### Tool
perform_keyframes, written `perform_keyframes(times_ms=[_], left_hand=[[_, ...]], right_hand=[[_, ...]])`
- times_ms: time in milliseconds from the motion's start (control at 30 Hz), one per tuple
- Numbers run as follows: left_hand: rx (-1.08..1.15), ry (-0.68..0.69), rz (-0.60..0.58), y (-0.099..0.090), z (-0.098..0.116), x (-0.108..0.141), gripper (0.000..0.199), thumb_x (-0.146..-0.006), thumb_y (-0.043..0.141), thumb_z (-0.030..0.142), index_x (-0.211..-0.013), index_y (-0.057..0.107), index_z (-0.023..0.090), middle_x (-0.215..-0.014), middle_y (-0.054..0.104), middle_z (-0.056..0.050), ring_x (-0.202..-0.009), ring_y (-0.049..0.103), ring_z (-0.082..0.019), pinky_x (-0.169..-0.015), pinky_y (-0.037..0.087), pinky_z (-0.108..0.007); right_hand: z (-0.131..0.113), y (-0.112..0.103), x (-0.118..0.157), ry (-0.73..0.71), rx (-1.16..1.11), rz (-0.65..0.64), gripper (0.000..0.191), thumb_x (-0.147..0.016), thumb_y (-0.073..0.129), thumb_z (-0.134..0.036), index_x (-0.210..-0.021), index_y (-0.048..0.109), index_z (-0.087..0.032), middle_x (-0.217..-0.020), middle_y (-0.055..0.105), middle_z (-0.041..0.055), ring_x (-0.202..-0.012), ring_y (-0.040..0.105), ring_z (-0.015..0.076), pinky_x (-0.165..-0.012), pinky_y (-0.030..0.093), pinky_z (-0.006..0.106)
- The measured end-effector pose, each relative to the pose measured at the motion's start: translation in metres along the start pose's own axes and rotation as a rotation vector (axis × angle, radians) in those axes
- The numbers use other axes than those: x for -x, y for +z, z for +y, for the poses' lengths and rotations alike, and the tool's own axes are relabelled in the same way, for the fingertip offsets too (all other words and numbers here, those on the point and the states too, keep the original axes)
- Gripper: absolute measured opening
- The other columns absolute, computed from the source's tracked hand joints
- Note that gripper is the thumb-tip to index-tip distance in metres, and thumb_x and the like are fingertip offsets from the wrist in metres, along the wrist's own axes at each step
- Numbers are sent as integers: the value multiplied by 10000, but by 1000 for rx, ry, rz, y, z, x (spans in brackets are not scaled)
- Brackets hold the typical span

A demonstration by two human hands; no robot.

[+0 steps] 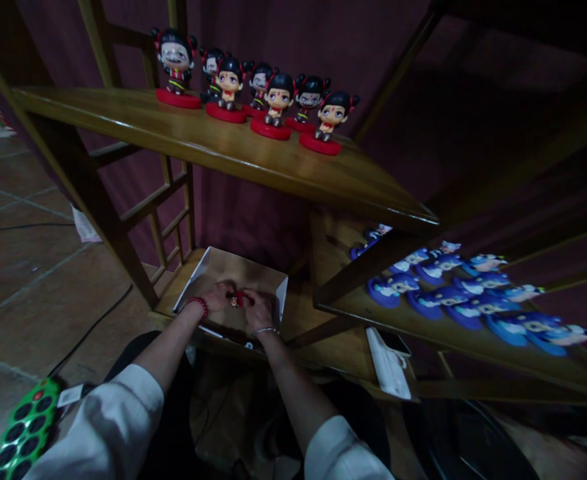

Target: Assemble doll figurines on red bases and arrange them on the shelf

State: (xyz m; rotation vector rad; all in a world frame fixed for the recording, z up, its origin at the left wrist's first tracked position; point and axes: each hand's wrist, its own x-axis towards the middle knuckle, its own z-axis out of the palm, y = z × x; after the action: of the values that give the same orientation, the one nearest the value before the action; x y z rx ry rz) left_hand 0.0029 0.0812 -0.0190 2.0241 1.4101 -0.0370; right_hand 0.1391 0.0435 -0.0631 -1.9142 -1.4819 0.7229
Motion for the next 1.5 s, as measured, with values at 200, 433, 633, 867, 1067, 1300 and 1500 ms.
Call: perform_keyframes(times_ms=[200, 433, 633, 867, 1067, 1300, 1500], left_hand=[[155, 29, 24, 7, -1, -8, 235, -700, 556, 258, -915, 625, 191, -807, 655, -30, -737, 583, -136, -647, 414, -193], [339, 56, -22, 12, -4, -14, 252, -712, 477, 147, -932, 596, 179, -773, 648, 0, -680, 577, -92, -592, 420, -155], [172, -17, 129, 13, -2, -17, 261, -755, 430, 127, -968, 581, 136, -935, 642, -72, -827, 594, -124, -708, 434, -192], [-112, -91, 149, 33, -5, -30, 338, -746, 485, 208, -1061, 534, 97, -1077, 555, -178, -898, 602, -212, -773, 444, -279], [-88, -33, 167, 36, -5, -34, 310, -731, 493, 238, -1018, 533, 127, -1112, 512, -151, -877, 601, -187, -769, 446, -254], [-7, -75, 165, 37, -2, -35, 308, -719, 522, 287, -975, 514, 115, -924, 617, -128, -884, 595, -211, -732, 450, -269], [431, -146, 76, 30, 5, -29, 172, -693, 532, 158, -859, 556, 120, -790, 635, -48, -728, 599, -132, -587, 456, -191]], right_hand=[[-6, -2, -2, 17, -327, -170, 264, -674, 565, -181, -921, 644, -231, -866, 676, -4, -824, 610, 141, -821, 470, 309], [-1, -7, -5, -16, -420, -248, 343, -621, 624, -178, -960, 627, -227, -874, 673, -6, -847, 609, 163, -822, 474, 327], [13, 0, -9, 126, -437, -82, 317, -634, 598, -248, -947, 631, -212, -830, 669, 0, -810, 604, 152, -751, 489, 283], [31, 5, -10, 159, -408, 91, 324, -622, 575, -271, -936, 595, -196, -914, 646, 13, -827, 591, 138, -788, 461, 261], [33, 5, -9, 248, -467, 97, 294, -593, 585, -241, -882, 573, -189, -893, 647, 15, -829, 591, 143, -781, 459, 251], [36, 7, -11, 258, -466, 114, 302, -590, 576, -267, -884, 582, -198, -869, 654, 12, -840, 591, 154, -755, 467, 251], [41, 10, -13, 327, -723, 105, 395, -511, 627, -310, -875, 558, -172, -845, 638, 23, -793, 600, 168, -680, 487, 268]])
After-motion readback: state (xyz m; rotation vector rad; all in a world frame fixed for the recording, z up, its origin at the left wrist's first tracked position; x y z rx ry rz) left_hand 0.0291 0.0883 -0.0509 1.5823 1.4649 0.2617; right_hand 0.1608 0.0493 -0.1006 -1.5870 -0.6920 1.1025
